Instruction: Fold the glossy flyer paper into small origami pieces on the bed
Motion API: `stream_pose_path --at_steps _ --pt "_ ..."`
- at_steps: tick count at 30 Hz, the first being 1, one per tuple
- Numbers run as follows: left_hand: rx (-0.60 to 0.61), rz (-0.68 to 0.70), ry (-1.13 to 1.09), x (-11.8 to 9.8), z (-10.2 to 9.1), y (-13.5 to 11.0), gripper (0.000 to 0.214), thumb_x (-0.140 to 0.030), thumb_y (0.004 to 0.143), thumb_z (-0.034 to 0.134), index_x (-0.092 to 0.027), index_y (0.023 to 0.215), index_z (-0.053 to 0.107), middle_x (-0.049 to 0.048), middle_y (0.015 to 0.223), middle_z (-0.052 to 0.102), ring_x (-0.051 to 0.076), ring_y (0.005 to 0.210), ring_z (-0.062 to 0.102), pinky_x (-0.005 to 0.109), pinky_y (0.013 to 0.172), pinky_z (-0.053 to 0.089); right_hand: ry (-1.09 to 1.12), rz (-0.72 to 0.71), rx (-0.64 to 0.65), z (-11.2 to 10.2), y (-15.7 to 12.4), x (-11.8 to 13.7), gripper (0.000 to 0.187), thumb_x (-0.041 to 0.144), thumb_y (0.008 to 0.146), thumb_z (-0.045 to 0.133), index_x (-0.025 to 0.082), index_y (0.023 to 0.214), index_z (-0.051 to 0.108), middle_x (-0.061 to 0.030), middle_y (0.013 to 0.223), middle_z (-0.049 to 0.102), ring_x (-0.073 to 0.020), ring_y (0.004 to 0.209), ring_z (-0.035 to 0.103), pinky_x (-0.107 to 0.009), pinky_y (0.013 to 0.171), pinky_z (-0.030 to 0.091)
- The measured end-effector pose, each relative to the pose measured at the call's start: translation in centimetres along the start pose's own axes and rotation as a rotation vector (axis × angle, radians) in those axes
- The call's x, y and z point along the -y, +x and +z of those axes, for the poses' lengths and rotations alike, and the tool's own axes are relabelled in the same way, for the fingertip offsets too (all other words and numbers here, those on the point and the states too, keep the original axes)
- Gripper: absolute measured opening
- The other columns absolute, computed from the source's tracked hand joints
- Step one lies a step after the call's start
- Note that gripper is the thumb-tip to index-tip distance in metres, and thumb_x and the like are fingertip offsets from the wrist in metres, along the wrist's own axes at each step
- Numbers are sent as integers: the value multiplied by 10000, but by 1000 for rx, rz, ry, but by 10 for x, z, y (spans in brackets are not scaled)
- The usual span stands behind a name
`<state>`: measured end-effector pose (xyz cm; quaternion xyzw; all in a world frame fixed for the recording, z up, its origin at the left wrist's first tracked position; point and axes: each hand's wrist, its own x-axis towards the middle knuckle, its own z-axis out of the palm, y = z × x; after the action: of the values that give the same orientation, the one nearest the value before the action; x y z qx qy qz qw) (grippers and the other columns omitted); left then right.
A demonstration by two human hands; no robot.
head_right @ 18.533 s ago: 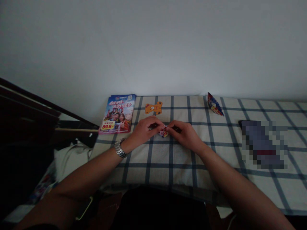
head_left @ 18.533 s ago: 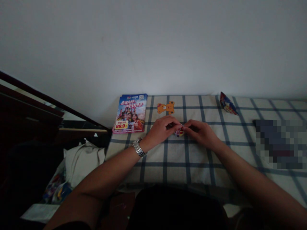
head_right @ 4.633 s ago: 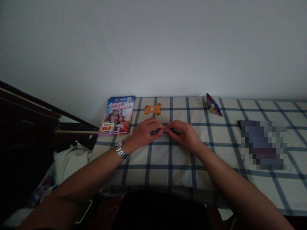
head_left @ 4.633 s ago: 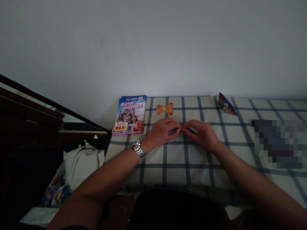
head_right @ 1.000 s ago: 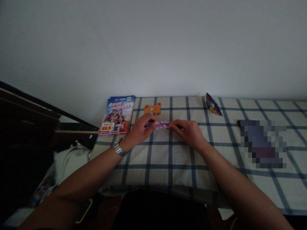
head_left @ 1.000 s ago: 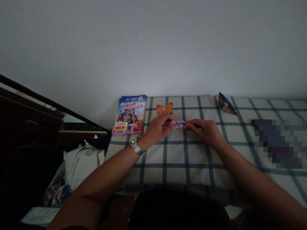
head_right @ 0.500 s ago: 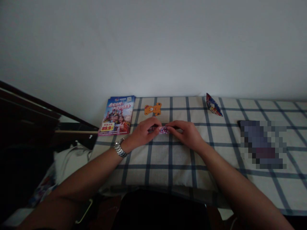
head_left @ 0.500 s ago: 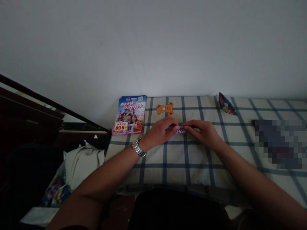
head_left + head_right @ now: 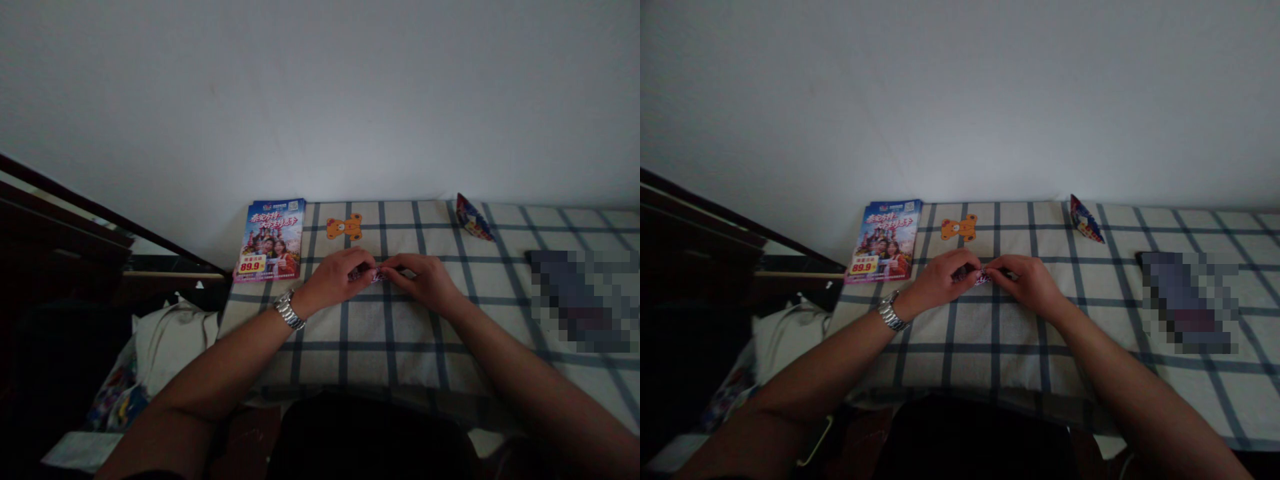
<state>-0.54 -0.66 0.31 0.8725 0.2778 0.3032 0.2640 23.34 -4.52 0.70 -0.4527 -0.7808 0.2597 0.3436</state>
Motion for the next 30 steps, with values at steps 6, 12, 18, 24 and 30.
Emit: stream_pose_path --at_steps 6,12,18,24,30 --pt "-3 34 23 2 3 0 102 -287 1065 558 -217 1034 625 13 963 673 139 854 633 298 786 507 -10 -17 -3 0 0 1 189 357 1021 633 241 986 778 -32 935 817 -195 836 768 -316 774 605" --pt "-13 30 19 1 2 2 144 -316 1085 537 -218 1032 627 21 970 666 146 857 633 304 794 519 -19 -6 -32 1 0 3 184 343 1011 635 235 965 777 -31 918 815 -191 818 764 -309 762 604" --pt "-1 30 11 -2 0 3 119 -276 1088 537 -213 1032 620 22 982 658 151 890 635 308 821 522 -4 -7 -16 0 0 3 175 354 1010 647 237 980 773 -28 920 811 -187 821 759 -304 760 593" --pt "1 22 27 1 2 2 149 -324 1090 541 -220 1054 642 22 966 660 150 868 642 305 803 526 6 -2 -14 0 1 2 195 373 1019 639 235 958 763 -27 897 805 -189 817 754 -319 774 587" --pt "-77 -15 -39 4 0 3 195 -388 1077 579 -218 1086 673 30 984 726 154 900 681 308 835 540 -13 17 -128 -4 2 0 203 394 1007 661 233 931 758 -41 881 803 -202 788 745 -327 731 588"
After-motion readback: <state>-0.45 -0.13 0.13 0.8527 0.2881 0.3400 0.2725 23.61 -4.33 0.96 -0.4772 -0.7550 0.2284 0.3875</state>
